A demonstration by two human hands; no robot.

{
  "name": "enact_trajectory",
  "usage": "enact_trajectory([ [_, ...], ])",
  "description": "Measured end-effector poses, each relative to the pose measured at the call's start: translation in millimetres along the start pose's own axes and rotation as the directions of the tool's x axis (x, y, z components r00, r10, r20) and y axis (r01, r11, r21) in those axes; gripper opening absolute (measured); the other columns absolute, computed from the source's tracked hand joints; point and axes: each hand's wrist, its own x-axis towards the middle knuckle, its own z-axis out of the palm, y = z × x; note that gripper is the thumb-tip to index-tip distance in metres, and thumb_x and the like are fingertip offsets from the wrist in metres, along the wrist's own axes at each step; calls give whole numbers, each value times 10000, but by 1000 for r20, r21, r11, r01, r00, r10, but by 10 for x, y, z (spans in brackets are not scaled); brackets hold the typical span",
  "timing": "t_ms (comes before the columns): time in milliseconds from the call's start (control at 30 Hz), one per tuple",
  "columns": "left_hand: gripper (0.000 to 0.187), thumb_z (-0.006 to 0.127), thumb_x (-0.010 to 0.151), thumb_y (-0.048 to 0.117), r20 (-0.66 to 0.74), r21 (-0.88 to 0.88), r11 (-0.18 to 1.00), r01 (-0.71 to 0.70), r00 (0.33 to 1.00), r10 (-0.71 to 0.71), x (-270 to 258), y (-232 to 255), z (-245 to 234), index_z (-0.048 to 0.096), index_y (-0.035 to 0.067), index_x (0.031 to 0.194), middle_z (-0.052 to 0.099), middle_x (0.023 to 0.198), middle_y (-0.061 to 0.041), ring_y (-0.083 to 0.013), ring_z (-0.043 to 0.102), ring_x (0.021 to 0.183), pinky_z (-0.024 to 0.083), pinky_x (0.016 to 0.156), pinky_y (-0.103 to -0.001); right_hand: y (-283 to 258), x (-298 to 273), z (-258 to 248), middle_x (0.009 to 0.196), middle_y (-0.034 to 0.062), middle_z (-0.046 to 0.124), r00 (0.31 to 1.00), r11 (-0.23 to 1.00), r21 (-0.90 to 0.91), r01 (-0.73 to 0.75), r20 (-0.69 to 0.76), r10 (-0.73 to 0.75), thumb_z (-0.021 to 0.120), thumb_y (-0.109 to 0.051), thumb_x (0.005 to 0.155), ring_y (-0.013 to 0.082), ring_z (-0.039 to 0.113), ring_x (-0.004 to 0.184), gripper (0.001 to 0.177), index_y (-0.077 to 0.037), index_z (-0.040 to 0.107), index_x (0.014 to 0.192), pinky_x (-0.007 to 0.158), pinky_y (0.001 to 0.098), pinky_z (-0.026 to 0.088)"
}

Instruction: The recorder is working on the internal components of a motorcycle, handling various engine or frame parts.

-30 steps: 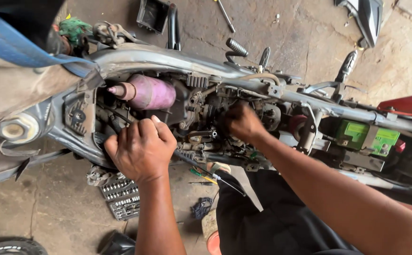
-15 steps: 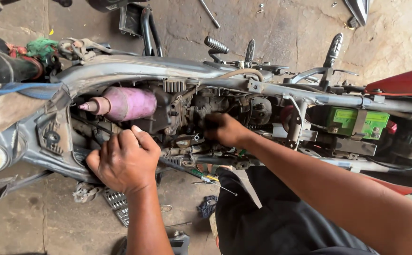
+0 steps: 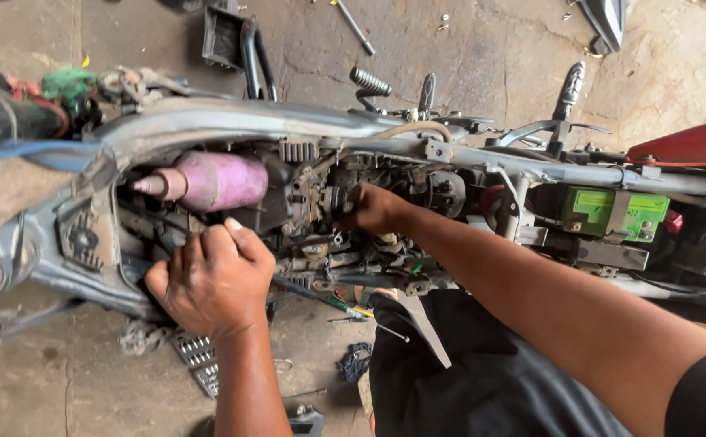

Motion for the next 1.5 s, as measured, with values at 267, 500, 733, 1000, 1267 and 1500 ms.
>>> enact_trajectory([
  [267,350,643,1022,248,-16,-8,1000,-5,1000,5,7,-2,-3,535,141,707,597,705,-60,-284,585,658,404,737,-417,719,479,432,1395,137,668,973,320,919,-229,226,48,717,-205,816,297,587,1275,426,-86,717,1225,1027,406,460],
  [500,338,643,1031,242,-8,-38,999,2,1000,-2,-43,-27,24,540,141,725,600,716,-51,-277,585,666,401,740,-413,-13,10,45,1391,180,583,971,951,234,-202,173,164,736,-384,931,322,529,1299,549,-56,613,1354,1132,473,408],
  [733,332,660,1018,245,-4,-54,999,3,1000,-4,-51,-54,37,544,140,726,601,713,-45,-269,598,672,399,735,-407,-194,-48,-59,1153,159,727,993,993,-63,-102,47,106,677,-345,909,309,710,1026,434,-87,670,1257,921,421,585],
  [1000,332,661,1009,246,-30,-34,999,-1,1000,0,-76,-42,8,544,138,718,610,715,-52,-271,594,664,398,722,-407,1114,845,643,1307,132,715,995,733,674,-92,89,44,533,-102,878,246,622,1274,371,-38,777,1149,1097,372,446],
  [1267,313,661,973,247,-42,-37,999,-3,999,2,-14,-66,-17,546,137,703,609,696,-59,-277,590,639,406,711,-415,636,339,435,1259,146,669,997,642,766,-45,77,-23,669,-183,903,281,613,1193,303,-34,703,1164,1056,419,451],
  [1500,316,665,974,237,-38,-50,999,4,999,-6,-12,-82,-38,543,137,700,615,695,-50,-266,600,639,416,719,-407,-145,-185,22,929,182,733,998,992,-111,-62,-19,60,605,-333,993,336,741,860,341,-11,717,996,782,449,621],
])
